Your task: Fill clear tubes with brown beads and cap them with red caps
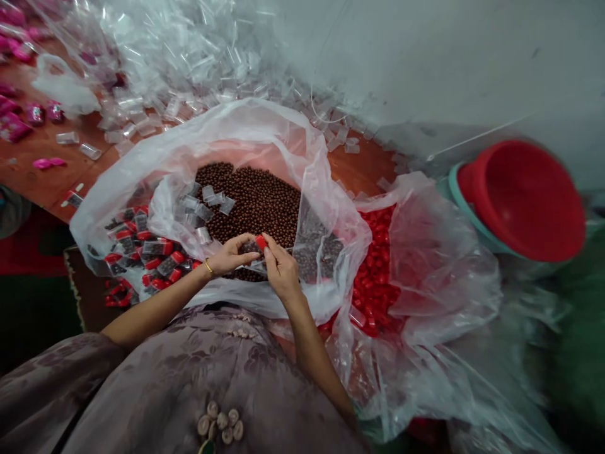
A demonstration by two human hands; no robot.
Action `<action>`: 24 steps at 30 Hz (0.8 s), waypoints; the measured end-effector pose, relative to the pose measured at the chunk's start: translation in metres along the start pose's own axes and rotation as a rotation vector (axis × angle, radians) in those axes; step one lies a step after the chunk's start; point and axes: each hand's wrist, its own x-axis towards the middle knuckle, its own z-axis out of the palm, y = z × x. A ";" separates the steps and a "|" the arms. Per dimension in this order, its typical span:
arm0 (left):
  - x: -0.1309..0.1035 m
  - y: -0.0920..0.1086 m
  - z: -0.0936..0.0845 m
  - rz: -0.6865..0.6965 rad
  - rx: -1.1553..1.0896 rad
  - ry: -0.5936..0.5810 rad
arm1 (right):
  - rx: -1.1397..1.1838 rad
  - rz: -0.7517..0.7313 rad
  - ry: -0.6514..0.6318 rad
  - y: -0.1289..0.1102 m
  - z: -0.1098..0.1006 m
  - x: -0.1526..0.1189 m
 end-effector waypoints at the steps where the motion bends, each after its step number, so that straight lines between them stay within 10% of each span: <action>1: -0.001 0.002 0.000 -0.015 0.001 -0.002 | -0.011 -0.019 -0.005 0.000 0.000 -0.001; 13: -0.009 0.030 0.013 -0.020 0.241 -0.029 | -0.120 -0.075 -0.105 -0.001 -0.025 -0.019; 24: -0.018 0.015 0.012 -0.073 0.486 0.116 | -0.171 -0.131 -0.137 -0.005 -0.004 -0.027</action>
